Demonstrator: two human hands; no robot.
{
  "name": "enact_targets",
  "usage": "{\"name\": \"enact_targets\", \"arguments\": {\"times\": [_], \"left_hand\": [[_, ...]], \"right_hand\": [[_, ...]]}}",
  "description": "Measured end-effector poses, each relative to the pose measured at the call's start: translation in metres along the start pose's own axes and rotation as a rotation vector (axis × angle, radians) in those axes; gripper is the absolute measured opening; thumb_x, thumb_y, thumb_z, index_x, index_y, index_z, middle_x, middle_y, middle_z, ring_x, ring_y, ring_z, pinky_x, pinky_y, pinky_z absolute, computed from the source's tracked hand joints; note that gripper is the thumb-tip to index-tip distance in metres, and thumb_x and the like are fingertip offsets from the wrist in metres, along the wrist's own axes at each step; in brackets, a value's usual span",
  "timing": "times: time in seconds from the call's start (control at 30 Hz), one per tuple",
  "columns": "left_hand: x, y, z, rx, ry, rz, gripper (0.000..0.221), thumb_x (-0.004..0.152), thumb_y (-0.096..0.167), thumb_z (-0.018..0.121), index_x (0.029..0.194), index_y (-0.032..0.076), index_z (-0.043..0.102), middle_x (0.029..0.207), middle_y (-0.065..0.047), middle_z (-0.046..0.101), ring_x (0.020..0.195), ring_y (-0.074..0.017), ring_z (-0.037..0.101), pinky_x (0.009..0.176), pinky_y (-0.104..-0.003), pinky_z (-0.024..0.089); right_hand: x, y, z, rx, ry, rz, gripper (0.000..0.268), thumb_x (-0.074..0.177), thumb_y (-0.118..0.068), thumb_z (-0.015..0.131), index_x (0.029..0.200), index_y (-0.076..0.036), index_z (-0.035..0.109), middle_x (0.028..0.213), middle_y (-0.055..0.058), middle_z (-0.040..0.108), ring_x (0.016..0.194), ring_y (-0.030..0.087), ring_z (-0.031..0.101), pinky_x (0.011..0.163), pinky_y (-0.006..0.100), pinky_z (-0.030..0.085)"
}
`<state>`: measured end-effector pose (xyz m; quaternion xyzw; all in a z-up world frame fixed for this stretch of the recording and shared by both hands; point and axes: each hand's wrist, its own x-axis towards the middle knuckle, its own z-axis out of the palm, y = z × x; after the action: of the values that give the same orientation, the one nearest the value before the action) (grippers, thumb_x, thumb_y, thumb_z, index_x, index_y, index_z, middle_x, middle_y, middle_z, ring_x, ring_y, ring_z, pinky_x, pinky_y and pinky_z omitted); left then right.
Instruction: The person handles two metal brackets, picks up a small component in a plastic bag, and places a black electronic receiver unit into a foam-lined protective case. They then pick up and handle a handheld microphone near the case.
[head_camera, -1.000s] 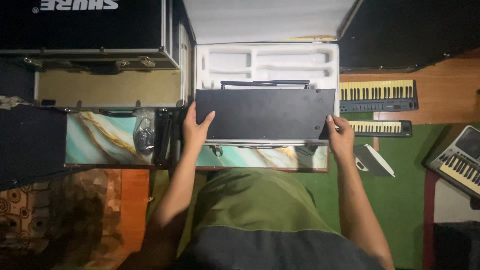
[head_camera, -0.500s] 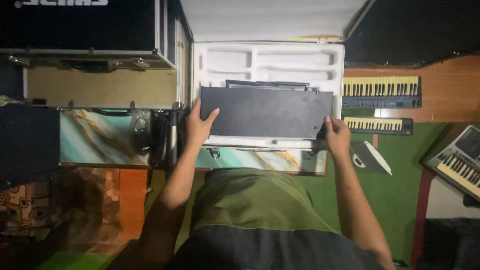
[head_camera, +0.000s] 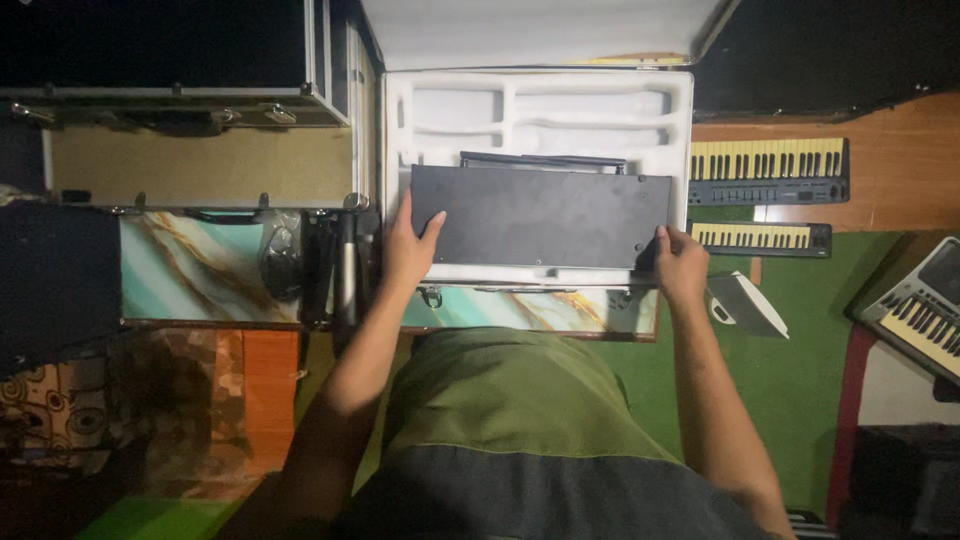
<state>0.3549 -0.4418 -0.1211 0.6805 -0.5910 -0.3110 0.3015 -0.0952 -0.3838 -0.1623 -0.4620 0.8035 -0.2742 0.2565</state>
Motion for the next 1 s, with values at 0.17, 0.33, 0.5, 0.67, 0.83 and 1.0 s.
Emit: {"name": "enact_targets", "arguments": {"times": [0.17, 0.33, 0.5, 0.67, 0.83, 1.0], "left_hand": [[-0.002, 0.001, 0.007, 0.064, -0.033, -0.031, 0.077, 0.097, 0.039, 0.07, 0.152, -0.004, 0.037, 0.14, -0.032, 0.057, 0.128, -0.0452, 0.057, 0.105, -0.046, 0.046], [-0.006, 0.006, 0.01, 0.092, -0.086, -0.05, 0.073, 0.102, 0.037, 0.063, 0.156, -0.001, 0.032, 0.134, -0.033, 0.061, 0.121, -0.0481, 0.062, 0.1, -0.049, 0.051], [-0.01, 0.004, 0.007, 0.103, -0.181, -0.154, 0.075, 0.102, 0.039, 0.057, 0.16, 0.005, 0.025, 0.13, -0.032, 0.063, 0.116, -0.0493, 0.062, 0.098, -0.052, 0.051], [-0.008, 0.005, 0.01, 0.059, -0.11, -0.108, 0.07, 0.102, 0.042, 0.055, 0.153, 0.001, 0.03, 0.134, -0.031, 0.06, 0.117, -0.0492, 0.062, 0.096, -0.053, 0.05], [-0.008, 0.014, 0.006, 0.192, -0.156, -0.195, 0.065, 0.102, 0.046, 0.052, 0.147, 0.002, 0.036, 0.14, -0.029, 0.054, 0.118, -0.0475, 0.06, 0.096, -0.054, 0.049], [-0.012, 0.009, 0.011, 0.215, -0.166, -0.256, 0.066, 0.103, 0.048, 0.05, 0.15, 0.003, 0.036, 0.142, -0.027, 0.053, 0.123, -0.0467, 0.057, 0.099, -0.054, 0.047]], "right_hand": [[0.002, -0.015, -0.007, -0.143, 0.01, -0.056, 0.034, 0.105, -0.03, 0.066, 0.115, 0.002, 0.074, 0.098, 0.025, 0.074, 0.092, 0.037, 0.074, 0.081, 0.042, 0.056], [0.0, -0.041, -0.009, -0.216, -0.049, -0.004, 0.039, 0.098, -0.034, 0.074, 0.103, 0.004, 0.071, 0.09, 0.023, 0.073, 0.085, 0.039, 0.073, 0.078, 0.044, 0.056], [-0.006, -0.058, -0.014, -0.188, 0.026, -0.078, 0.048, 0.093, -0.036, 0.082, 0.112, 0.006, 0.069, 0.09, 0.026, 0.072, 0.085, 0.04, 0.072, 0.075, 0.045, 0.056], [0.0, -0.059, -0.018, -0.187, 0.023, -0.111, 0.05, 0.091, -0.036, 0.082, 0.121, 0.003, 0.073, 0.097, 0.026, 0.074, 0.088, 0.038, 0.074, 0.078, 0.044, 0.056], [0.012, -0.054, -0.019, -0.169, 0.053, -0.124, 0.059, 0.088, -0.035, 0.085, 0.122, 0.01, 0.067, 0.096, 0.026, 0.073, 0.087, 0.037, 0.074, 0.079, 0.044, 0.056], [0.011, -0.043, -0.016, -0.21, 0.049, -0.185, 0.055, 0.088, -0.031, 0.086, 0.12, 0.011, 0.069, 0.095, 0.026, 0.072, 0.088, 0.04, 0.071, 0.08, 0.046, 0.056]]}}
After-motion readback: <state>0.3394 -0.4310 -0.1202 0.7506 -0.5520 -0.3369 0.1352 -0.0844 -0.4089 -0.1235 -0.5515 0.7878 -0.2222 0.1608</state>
